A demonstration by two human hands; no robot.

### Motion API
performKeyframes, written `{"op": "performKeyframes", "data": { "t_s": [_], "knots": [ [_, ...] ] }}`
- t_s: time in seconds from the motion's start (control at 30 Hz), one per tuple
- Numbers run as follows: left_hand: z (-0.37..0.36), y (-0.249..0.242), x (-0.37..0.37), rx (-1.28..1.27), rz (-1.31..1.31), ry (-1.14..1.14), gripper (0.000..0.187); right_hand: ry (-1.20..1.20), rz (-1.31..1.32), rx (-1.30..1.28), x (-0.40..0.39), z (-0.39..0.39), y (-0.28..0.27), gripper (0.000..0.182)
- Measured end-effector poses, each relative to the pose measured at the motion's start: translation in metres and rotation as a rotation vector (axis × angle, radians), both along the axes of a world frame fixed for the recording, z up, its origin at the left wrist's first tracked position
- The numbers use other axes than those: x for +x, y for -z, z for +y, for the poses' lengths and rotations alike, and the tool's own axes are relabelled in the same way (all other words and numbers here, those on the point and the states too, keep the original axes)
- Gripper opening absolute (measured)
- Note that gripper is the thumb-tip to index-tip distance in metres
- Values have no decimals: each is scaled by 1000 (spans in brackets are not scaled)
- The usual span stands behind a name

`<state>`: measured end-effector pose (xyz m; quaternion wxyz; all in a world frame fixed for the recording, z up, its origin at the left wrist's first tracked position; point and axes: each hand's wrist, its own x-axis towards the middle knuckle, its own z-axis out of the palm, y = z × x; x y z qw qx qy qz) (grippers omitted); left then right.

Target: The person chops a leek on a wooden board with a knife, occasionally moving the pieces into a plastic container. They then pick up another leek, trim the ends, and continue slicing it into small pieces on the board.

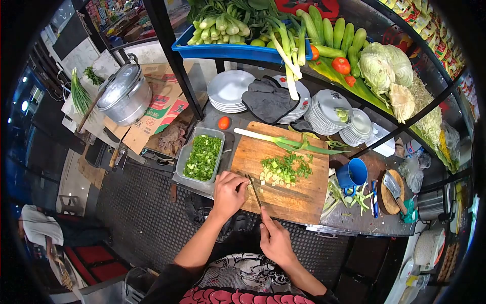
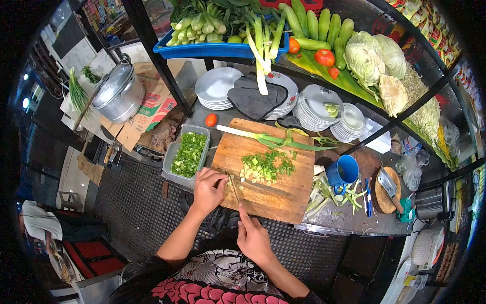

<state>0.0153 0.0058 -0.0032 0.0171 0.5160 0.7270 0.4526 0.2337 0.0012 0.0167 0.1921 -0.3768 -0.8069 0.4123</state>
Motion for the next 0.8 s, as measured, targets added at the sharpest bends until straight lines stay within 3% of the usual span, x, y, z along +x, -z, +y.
{"op": "performKeyframes", "data": {
  "t_s": [0.43,0.53,0.73,0.8],
  "knots": [
    [2,3,3,-42,35,-49,6,-36,-129,215,-16,7,3,69],
    [5,4,5,-24,31,-69,5,-35,-250,131,5,-7,-5,67],
    [5,4,2,-34,4,-48,5,54,109,-57,47,-15,-16,59],
    [5,5,1,-10,0,-31,6,55,98,-20,48,-12,-12,58]
  ]
}}
